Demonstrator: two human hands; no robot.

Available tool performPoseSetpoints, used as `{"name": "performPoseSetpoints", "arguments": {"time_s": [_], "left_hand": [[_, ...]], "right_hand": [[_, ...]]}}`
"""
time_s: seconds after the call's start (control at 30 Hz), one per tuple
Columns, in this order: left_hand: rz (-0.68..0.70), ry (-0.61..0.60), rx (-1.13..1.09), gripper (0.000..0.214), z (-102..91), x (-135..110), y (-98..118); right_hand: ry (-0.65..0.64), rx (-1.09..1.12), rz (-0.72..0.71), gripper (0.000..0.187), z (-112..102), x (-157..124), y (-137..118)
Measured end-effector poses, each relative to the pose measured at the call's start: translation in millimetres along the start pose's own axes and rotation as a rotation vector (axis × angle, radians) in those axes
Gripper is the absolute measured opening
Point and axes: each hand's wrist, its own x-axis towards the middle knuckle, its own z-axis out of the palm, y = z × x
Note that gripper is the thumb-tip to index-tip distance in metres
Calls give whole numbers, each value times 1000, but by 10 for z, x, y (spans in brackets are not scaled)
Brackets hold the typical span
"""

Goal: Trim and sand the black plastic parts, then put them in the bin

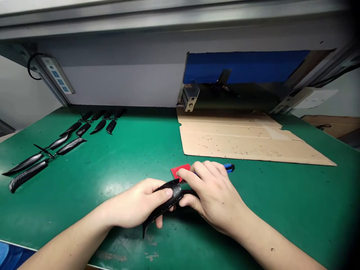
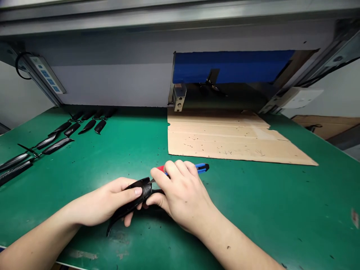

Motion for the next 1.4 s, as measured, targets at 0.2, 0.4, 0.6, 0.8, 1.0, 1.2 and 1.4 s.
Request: {"name": "performPoseSetpoints", "arguments": {"time_s": [0.2, 0.4, 0.6, 0.8, 1.0, 1.2, 1.4], "left_hand": [[-17, 8, 57, 40, 25, -18, 5], [-95, 60, 175, 42, 33, -73, 24], [-84, 87, 280, 37, 46, -77, 67], [-98, 103, 295, 39, 42, -60, 65], [-4, 24, 106, 39, 34, -37, 34], [18, 3, 64, 39, 57, -44, 24], [-60, 40, 155, 38, 77, -68, 57]], "right_hand": [[79, -221, -23, 73, 44, 9, -26], [70, -223, -81, 71, 70, 30, -28], [61, -182, -88, 65, 103, 39, -29], [-92, 190, -22, 67, 107, 42, 6], [73, 93, 74, 80, 99, 25, -16], [111, -109, 17, 79, 125, 16, -51], [101, -136, -37, 74, 117, 47, -49]]}}
